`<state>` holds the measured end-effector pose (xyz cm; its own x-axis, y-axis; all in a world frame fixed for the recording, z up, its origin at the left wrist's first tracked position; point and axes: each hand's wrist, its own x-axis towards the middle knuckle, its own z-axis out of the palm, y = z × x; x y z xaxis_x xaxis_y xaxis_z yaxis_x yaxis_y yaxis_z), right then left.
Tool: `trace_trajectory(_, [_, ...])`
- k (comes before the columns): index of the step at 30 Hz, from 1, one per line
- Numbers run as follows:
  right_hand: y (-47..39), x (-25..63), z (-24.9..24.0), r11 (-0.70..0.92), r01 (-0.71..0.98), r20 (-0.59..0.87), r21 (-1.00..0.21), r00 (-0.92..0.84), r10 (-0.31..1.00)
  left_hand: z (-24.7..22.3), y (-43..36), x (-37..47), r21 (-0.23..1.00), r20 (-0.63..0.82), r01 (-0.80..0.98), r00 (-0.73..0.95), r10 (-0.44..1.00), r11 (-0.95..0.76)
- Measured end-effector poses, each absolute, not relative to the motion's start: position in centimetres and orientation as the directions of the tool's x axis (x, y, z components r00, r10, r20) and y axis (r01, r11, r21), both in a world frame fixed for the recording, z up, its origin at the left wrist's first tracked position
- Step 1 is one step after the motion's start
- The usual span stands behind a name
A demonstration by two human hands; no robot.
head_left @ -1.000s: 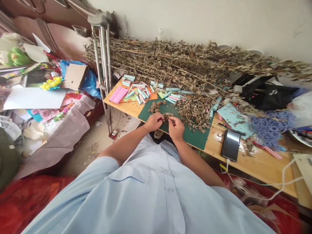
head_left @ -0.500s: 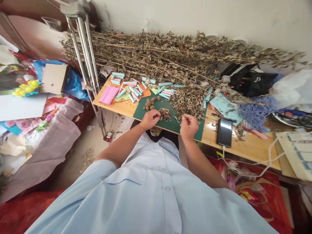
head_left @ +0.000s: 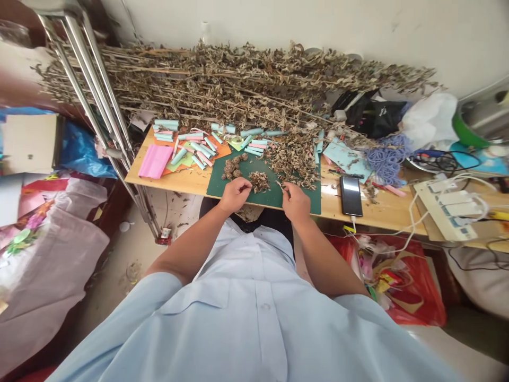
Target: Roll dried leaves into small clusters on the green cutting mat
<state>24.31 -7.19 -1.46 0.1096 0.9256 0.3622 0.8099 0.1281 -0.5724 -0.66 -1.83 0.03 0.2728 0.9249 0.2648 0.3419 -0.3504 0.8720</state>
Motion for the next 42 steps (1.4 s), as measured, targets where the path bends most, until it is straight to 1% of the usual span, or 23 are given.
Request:
trace_trajectory(1, [-7.2,24.1,-1.4,0.142,0.789,0.374,-0.598,0.117,0.920,0.0,-1.8,-0.7,0.873,0.263,0.337,0.283,0.922,-0.353])
trace_trajectory(3, [-7.1,23.5,-1.1,0.145,0.703,0.366,-0.696,0.175,0.914,0.0,-1.8,-0.8,0.880,0.255,0.320,0.304,0.918,-0.350])
trace_trajectory(5, [-6.7,22.5,-0.9,0.110,0.544,0.298,-0.832,0.270,0.916,0.0,-1.7,-0.7,0.902,0.229,0.287,0.316,0.921,-0.323])
trace_trajectory(7, [-6.1,21.4,-0.7,0.088,0.345,0.202,-0.934,0.311,0.929,0.2,-1.4,-0.4,0.943,0.178,0.215,0.328,0.928,-0.256])
trace_trajectory(10, [-4.9,19.9,-0.6,0.091,0.120,0.121,-0.989,0.274,0.954,0.7,-1.0,0.2,0.994,0.092,0.010,0.387,0.917,-0.104])
trace_trajectory(11, [-4.5,19.5,-0.6,0.092,0.075,0.108,-0.993,0.255,0.961,0.9,-0.9,0.5,0.997,0.073,-0.051,0.397,0.915,-0.058])
trace_trajectory(13, [-3.9,18.8,-0.7,0.082,0.023,0.085,-0.996,0.215,0.973,1.0,-0.7,0.8,0.993,0.033,-0.118,0.391,0.920,0.015])
trace_trajectory(15, [-3.7,18.4,-0.8,0.065,0.006,0.065,-0.998,0.176,0.982,0.9,-0.7,0.9,0.989,0.008,-0.141,0.383,0.924,0.049])
trace_trajectory(18, [-3.7,18.2,-0.9,0.047,0.000,0.047,-0.999,0.139,0.989,0.4,-0.8,1.0,0.991,0.009,-0.125,0.357,0.934,0.038])
trace_trajectory(22, [-4.1,18.1,-0.7,0.054,-0.015,0.052,-0.998,0.140,0.989,-0.1,-0.8,1.1,0.997,0.012,-0.079,0.301,0.953,0.012])
trace_trajectory(28, [-4.5,18.0,-0.5,0.066,0.046,0.072,-0.997,0.128,0.989,0.0,-0.6,1.5,0.999,-0.012,-0.027,0.236,0.972,0.019])
trace_trajectory(32, [-4.5,17.8,-0.5,0.087,0.050,0.093,-0.995,0.135,0.986,0.2,-0.4,1.6,0.996,-0.048,-0.066,0.192,0.980,0.061])
trace_trajectory(38, [-4.5,17.9,-0.2,0.098,0.050,0.106,-0.994,0.173,0.979,0.3,-0.4,1.4,0.992,-0.049,-0.101,0.224,0.973,0.073])
trace_trajectory(40, [-4.5,17.9,-0.1,0.091,0.097,0.105,-0.991,0.149,0.983,0.4,-0.5,1.4,0.993,-0.037,-0.102,0.238,0.971,0.063])
trace_trajectory(42, [-4.6,18.0,0.0,0.077,0.179,0.097,-0.981,0.104,0.990,0.5,-0.6,1.4,0.995,-0.013,-0.093,0.255,0.967,0.038])
